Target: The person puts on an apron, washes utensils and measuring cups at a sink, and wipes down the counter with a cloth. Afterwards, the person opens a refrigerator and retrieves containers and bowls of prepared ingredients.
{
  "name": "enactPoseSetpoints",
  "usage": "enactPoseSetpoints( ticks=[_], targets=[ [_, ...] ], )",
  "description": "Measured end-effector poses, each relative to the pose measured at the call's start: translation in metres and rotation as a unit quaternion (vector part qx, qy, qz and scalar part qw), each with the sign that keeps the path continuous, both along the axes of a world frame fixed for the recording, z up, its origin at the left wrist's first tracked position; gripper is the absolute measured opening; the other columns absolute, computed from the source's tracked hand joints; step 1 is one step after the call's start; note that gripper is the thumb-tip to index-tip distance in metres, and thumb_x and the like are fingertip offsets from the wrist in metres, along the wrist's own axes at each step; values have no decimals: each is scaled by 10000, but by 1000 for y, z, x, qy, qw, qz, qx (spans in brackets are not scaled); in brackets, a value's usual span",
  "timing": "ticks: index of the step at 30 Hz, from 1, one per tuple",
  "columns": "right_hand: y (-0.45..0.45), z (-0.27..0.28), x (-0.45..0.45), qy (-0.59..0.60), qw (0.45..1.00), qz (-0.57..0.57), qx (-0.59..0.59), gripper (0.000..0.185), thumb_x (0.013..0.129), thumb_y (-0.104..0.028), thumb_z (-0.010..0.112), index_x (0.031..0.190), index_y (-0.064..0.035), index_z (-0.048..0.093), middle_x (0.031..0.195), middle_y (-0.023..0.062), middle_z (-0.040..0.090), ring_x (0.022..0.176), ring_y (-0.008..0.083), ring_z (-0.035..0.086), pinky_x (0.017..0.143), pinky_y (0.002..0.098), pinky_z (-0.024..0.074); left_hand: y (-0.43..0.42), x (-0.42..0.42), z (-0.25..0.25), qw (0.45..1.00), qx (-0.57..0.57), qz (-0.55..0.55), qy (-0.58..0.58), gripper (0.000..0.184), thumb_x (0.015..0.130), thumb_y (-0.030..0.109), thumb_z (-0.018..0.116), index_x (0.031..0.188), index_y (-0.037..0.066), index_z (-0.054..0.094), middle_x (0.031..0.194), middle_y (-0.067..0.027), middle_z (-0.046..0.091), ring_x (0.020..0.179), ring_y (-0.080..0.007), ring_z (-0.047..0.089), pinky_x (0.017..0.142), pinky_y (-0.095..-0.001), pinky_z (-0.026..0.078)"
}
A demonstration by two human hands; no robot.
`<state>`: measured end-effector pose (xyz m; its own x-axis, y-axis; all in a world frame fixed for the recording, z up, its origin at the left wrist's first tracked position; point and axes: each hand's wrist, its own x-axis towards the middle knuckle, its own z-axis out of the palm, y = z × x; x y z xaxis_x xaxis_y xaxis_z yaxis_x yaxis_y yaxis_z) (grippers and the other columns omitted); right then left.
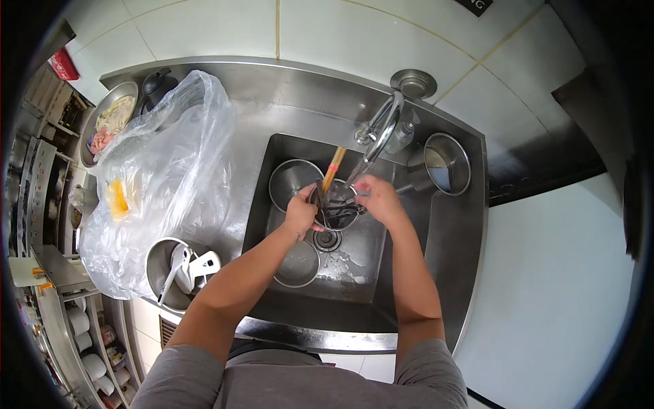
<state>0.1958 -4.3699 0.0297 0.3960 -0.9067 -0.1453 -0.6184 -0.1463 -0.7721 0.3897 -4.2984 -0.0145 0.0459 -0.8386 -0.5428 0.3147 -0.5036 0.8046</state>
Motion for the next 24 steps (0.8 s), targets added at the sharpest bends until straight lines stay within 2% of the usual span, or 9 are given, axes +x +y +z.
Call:
enactPoseSetpoints(
  ticks=[2,6,8,9,12,14,19,21,24],
  targets=[
    [6,3,11,-8,976,-54,-210,110,732,-80,710,816,-29,662,667,96,634,610,200,603,592,316,467,4,-2,-2,999,-10,-26,17,680,760,-124,390,1408,78,371,1156,-145,573,693,-241,655,434,-305,571],
    [0,19,23,11,991,-131,8,128,766,-118,717,819,-13,665,660,66,642,606,161,590,577,301,449,7,-8,-2,1000,-17,-16,1,668,756,-134,395,1392,68,394,1222,-152,547,762,-251,652,441,-311,578],
    [-4,13,27,-150,974,-136,102,165,801,-155,713,810,2,664,669,28,653,605,126,576,565,288,433,9,-8,-5,1000,-20,-15,-10,667,754,-136,396,1389,67,400,1229,-152,545,773,-254,651,441,-312,579],
    [-2,17,27,-123,973,-155,115,172,815,-165,711,815,3,676,694,19,653,633,114,570,588,268,438,9,-8,-4,1000,-19,-18,-13,666,754,-136,396,1387,69,404,1226,-151,547,789,-255,651,445,-314,580],
    [-3,21,9,-119,963,-239,-30,164,791,-162,733,865,-21,694,735,36,653,668,120,580,624,253,448,9,-4,-1,999,-8,-33,-24,662,765,-127,395,1395,77,398,1221,-153,550,811,-255,653,456,-320,585],
    [5,9,-21,-191,939,-278,-67,286,783,-194,751,1013,-40,679,907,44,659,785,125,585,691,251,450,9,-2,0,1000,-16,-23,12,664,772,-120,394,1402,89,394,1203,-160,558,810,-255,654,466,-324,589],
    [82,-12,-15,-196,884,-336,258,390,845,-221,684,1194,-84,574,1166,46,601,993,195,571,809,322,463,10,-6,19,999,-44,22,-21,641,757,-118,388,1357,94,465,1127,-162,602,748,-257,671,463,-317,588],
    [95,-50,-10,-383,786,-284,393,333,854,-187,652,1156,-75,567,1122,72,626,982,244,612,817,375,496,8,-14,-5,995,-84,20,-54,626,750,-117,389,1341,72,477,1107,-165,613,757,-255,675,468,-306,588],
    [104,-82,-2,-443,780,-245,367,246,864,-193,617,1061,-47,597,1113,134,644,1009,294,624,877,446,495,11,-19,-4,996,-81,2,-34,615,744,-114,396,1334,43,471,1123,-163,609,791,-262,675,477,-306,592]
  ],
)
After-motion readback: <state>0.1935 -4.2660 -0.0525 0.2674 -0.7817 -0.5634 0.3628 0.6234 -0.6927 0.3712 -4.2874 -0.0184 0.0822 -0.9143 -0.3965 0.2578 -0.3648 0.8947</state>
